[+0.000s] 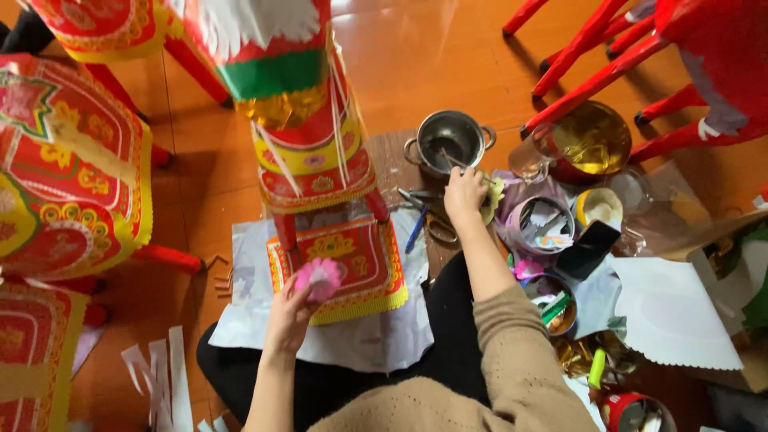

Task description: Decorating traditional paper horse effigies with colorful paper cutouts and flowers.

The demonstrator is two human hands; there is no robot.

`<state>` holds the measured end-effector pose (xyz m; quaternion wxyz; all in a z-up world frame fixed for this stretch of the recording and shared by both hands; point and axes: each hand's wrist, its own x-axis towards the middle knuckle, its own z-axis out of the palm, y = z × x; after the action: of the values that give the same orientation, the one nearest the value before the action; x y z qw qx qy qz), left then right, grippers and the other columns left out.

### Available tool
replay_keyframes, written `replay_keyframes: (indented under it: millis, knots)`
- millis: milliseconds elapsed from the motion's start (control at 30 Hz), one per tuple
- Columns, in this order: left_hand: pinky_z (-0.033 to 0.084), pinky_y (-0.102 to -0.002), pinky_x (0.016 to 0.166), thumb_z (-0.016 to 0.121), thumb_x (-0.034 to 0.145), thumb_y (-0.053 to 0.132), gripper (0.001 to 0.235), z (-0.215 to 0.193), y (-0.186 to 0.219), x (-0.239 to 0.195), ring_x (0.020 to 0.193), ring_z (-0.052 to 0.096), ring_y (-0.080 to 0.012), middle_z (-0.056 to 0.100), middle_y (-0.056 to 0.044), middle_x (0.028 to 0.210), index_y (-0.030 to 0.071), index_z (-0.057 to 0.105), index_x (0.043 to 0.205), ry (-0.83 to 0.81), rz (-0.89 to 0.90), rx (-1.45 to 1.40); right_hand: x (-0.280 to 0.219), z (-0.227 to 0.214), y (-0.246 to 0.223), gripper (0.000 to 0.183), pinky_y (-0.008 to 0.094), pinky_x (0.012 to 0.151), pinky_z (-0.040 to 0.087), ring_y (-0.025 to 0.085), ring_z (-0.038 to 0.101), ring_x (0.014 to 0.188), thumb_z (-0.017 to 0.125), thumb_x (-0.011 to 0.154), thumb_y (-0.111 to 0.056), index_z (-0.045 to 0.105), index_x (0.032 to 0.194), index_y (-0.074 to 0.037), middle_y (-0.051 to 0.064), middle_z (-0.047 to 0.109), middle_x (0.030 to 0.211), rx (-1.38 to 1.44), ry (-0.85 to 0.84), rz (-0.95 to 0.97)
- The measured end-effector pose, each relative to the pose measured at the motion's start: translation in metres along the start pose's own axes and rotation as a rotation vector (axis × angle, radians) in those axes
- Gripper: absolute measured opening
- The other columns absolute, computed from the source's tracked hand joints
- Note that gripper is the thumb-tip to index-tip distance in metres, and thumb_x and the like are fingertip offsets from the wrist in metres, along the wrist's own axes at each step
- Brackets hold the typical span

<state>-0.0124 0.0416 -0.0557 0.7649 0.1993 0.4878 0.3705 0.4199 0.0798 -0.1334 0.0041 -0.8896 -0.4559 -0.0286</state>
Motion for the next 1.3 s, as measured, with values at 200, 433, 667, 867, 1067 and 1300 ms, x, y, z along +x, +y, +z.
replay_keyframes:
  millis: [200,433,667,867,1067,1300]
  knots:
    - [0.052,-0.043,0.083,0.065,0.079,0.013,0.053,-0.008,-0.004,-0.006,0.122,0.056,-0.0272,0.059,-0.016,0.136,0.001,0.057,0.13,-0.014,-0.093,-0.121,0.058,0.01,0.008,0.031,0.054,0.075,0.055,0.043,0.067,0.093,0.045,0.088,-0.002,0.069,0.106,-0.008,0.014,0.063,0.104,0.101,-0.28,-0.066]
    - [0.056,-0.045,0.085,0.067,0.081,0.008,0.029,-0.019,-0.026,0.005,0.106,0.064,-0.0271,0.067,-0.015,0.115,0.003,0.065,0.11,-0.005,-0.053,-0.165,0.01,-0.082,0.025,0.048,0.055,0.074,0.053,0.039,0.064,0.104,0.044,0.081,-0.004,0.066,0.119,-0.022,0.01,0.066,0.113,0.05,-0.456,-0.138]
    - [0.055,-0.042,0.09,0.065,0.09,0.006,0.025,0.022,0.002,-0.009,0.096,0.069,-0.0238,0.069,-0.011,0.103,0.006,0.063,0.115,0.001,0.026,-0.145,-0.077,-0.039,0.066,0.035,0.017,0.033,0.034,0.009,0.047,0.042,0.044,0.097,-0.01,0.056,0.13,-0.006,0.007,0.054,0.063,1.523,-0.369,0.108]
    - [0.054,-0.042,0.092,0.065,0.09,0.005,0.031,0.085,0.068,-0.056,0.099,0.066,-0.0209,0.068,-0.013,0.105,0.003,0.062,0.121,-0.016,0.194,-0.094,-0.18,-0.121,0.017,0.03,0.019,0.04,0.039,0.016,0.058,0.055,0.048,0.093,-0.004,0.059,0.121,-0.004,0.015,0.064,0.077,1.549,-0.492,0.004]
    - [0.059,-0.042,0.083,0.071,0.089,0.014,0.026,0.067,0.052,-0.034,0.086,0.072,-0.0237,0.071,-0.012,0.095,0.007,0.066,0.114,-0.011,0.209,-0.276,-0.23,-0.194,-0.034,0.033,0.028,0.059,0.054,0.016,0.064,0.063,0.061,0.088,-0.007,0.074,0.116,-0.017,0.008,0.069,0.073,1.13,-0.334,-0.351]
    - [0.061,-0.043,0.076,0.066,0.094,0.018,0.027,0.054,0.039,-0.032,0.082,0.072,-0.0264,0.071,-0.016,0.093,0.001,0.063,0.115,-0.069,0.302,-0.287,-0.246,-0.199,-0.065,0.031,0.027,0.064,0.053,0.018,0.065,0.07,0.058,0.092,-0.01,0.071,0.119,-0.019,0.004,0.066,0.084,0.875,-0.023,-0.562]
